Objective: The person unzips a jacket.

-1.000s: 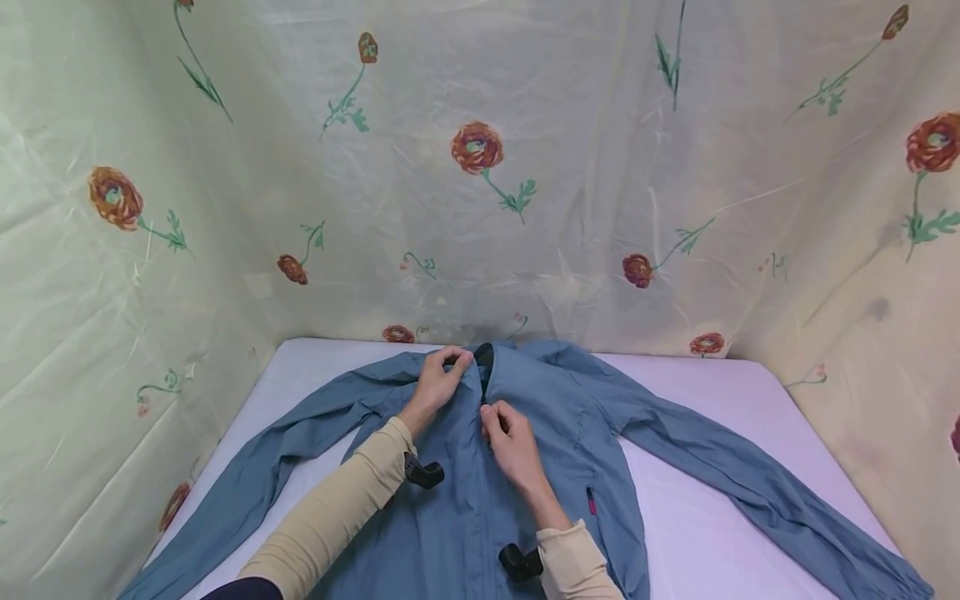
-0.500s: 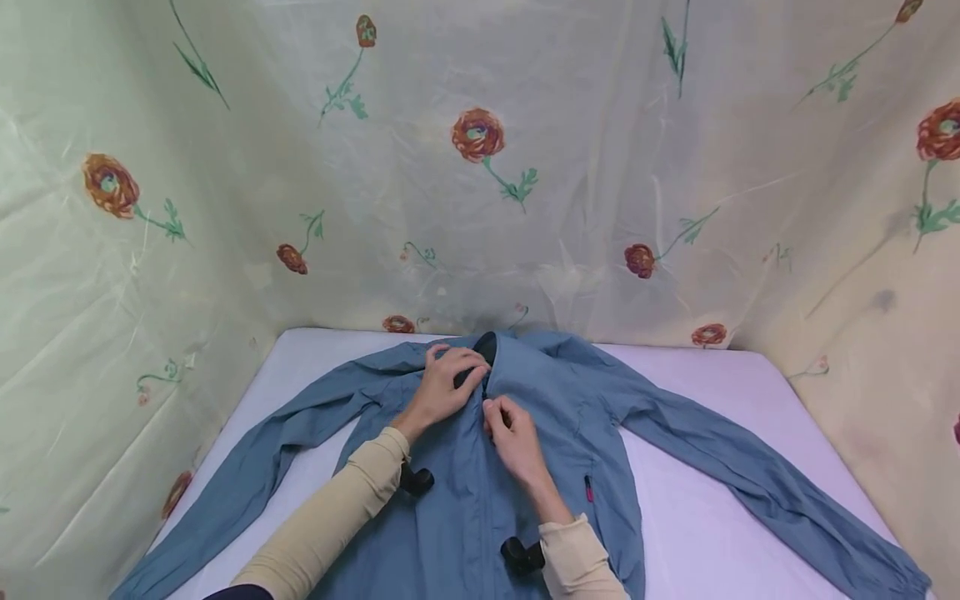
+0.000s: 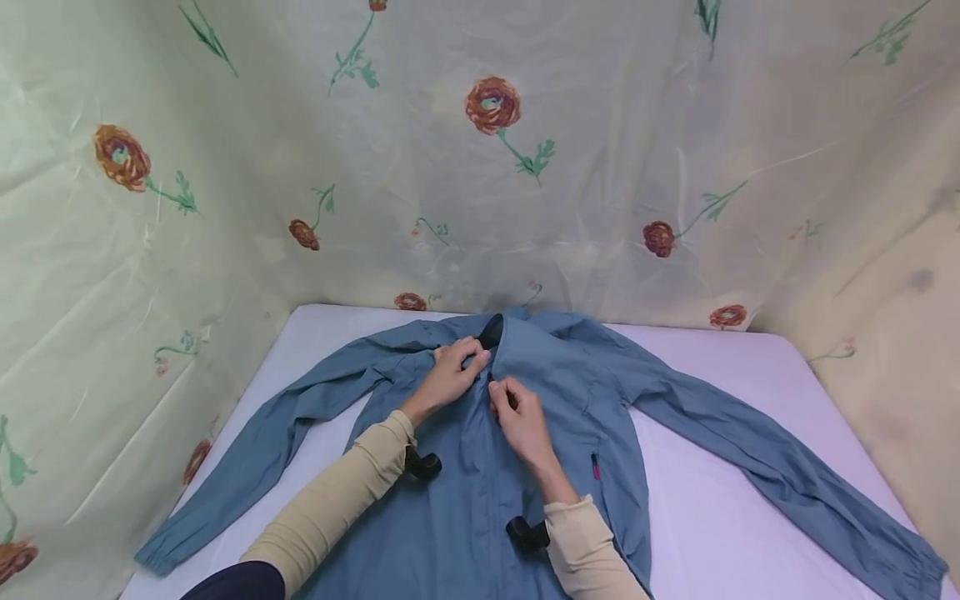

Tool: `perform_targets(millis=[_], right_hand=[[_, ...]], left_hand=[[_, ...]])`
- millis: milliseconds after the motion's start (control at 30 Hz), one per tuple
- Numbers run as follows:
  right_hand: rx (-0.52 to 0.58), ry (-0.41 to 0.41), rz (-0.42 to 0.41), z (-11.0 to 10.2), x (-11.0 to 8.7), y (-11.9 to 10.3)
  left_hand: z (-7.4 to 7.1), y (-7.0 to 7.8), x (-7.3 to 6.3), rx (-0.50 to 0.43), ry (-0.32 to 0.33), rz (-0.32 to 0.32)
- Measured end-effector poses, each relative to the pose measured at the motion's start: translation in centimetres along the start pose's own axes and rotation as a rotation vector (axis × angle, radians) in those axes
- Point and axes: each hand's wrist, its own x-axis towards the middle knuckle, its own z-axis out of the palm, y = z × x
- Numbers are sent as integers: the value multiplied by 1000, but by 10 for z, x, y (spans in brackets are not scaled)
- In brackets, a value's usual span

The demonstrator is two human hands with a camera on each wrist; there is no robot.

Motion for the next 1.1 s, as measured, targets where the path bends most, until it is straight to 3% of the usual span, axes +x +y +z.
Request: perform_targets(millis=[367,433,533,633,733,800,933,1100], right_hand=[[19,30,23,-1,-5,5],[17,33,31,-2,-6,5],[25,36,36,-2,-6,7],[43,41,46,-2,-5,9],[53,59,65,-3,-5,11],[49,72,77,-4,-6,12],[25,49,60,-3,-4,11],[-25,23,32,-2,-3,9]], left_hand=[[1,7,9,49,-5,-6],[2,8,11,81,4,-12],[4,9,12,201,45,-5],[5,14,9,365,87,81],[5,18,1,464,73,200],[3,19,-5,463,34,237],[0,15,-17,397,-39,195],[-1,11,-19,338,-67,171]])
